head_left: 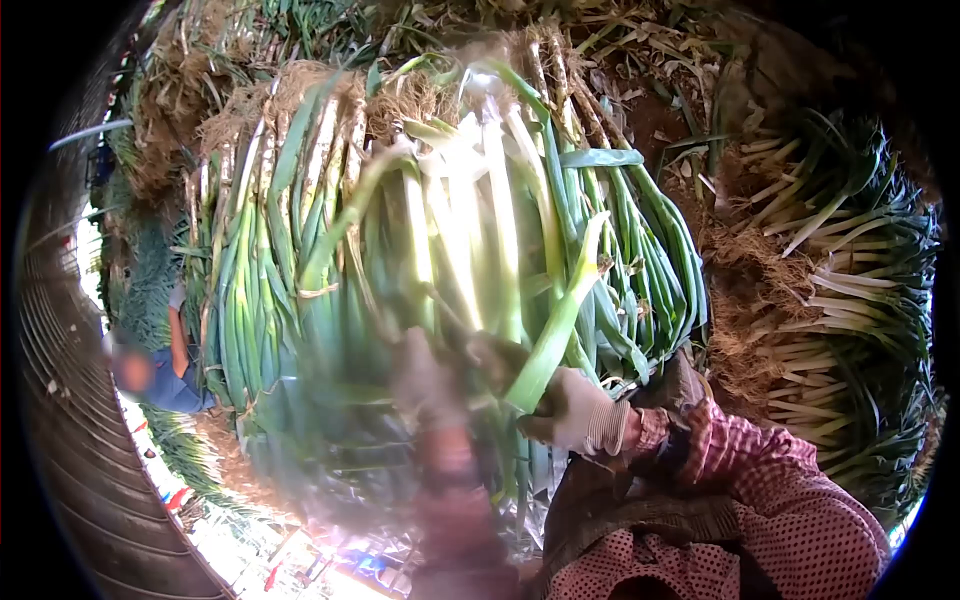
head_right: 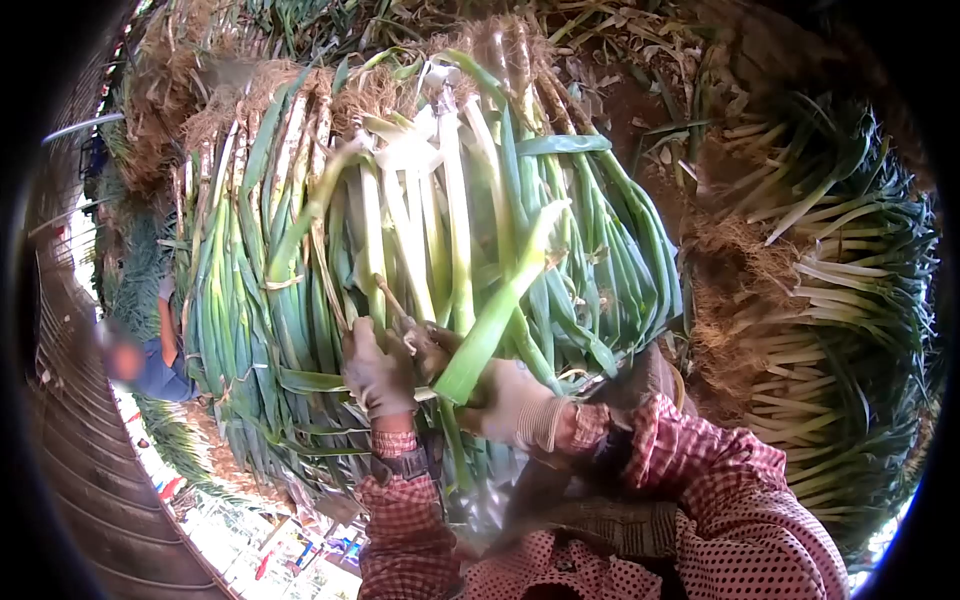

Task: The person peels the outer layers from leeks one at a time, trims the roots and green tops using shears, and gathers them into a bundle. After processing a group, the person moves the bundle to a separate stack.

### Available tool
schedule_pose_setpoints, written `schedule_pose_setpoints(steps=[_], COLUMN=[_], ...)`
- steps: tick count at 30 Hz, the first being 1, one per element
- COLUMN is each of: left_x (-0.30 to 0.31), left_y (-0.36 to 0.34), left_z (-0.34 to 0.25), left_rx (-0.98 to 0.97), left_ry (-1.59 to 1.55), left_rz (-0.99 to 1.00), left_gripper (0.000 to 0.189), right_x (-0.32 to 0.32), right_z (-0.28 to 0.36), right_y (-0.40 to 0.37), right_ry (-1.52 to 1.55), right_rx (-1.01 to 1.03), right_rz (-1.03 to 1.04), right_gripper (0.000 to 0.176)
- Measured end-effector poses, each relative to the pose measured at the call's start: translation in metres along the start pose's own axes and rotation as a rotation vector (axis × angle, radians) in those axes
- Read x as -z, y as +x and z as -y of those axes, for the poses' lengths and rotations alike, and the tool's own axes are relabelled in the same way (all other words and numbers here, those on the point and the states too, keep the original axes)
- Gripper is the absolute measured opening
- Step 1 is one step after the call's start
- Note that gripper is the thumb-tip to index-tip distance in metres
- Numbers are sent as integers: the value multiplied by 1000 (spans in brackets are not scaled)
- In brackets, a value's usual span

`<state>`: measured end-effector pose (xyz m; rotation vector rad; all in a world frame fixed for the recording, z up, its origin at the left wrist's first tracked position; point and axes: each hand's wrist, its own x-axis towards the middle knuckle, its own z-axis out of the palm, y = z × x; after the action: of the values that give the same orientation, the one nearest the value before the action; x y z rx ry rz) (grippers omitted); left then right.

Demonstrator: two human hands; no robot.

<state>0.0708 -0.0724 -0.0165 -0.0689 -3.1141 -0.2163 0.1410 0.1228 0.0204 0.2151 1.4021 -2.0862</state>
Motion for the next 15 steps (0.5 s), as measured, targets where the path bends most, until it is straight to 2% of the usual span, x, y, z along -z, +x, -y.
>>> schedule_pose_setpoints(steps=[3,5,7,11,12,14,15], left_x=[-8,-7,-8,-15,-8,-10,-3], left_y=[-2,0,4,5,4,2,3], left_z=[1,4,3,1,0,14,9], left_rx=[30,5,-25,18,-40,-114,-89], left_ry=[99,132,153,192,125,100,82], left_rz=[59,53,9,61,37,-15,24], left_gripper=[14,13,12,14,16,18,20], right_x=[11,9,5,12,19,28,33], right_z=[22,23,16,14,16,-3,-2], right_y=[21,19,6,24,41,88,111], right_ry=[-67,52,58,-63,-100,-212,-229], right_rx=[-419,-250,-165,-132,-147,-80,-70], right_rz=[39,-67,-24,-72,-93,-167,-206], right_gripper=[87,86,88,88,88,72,65])
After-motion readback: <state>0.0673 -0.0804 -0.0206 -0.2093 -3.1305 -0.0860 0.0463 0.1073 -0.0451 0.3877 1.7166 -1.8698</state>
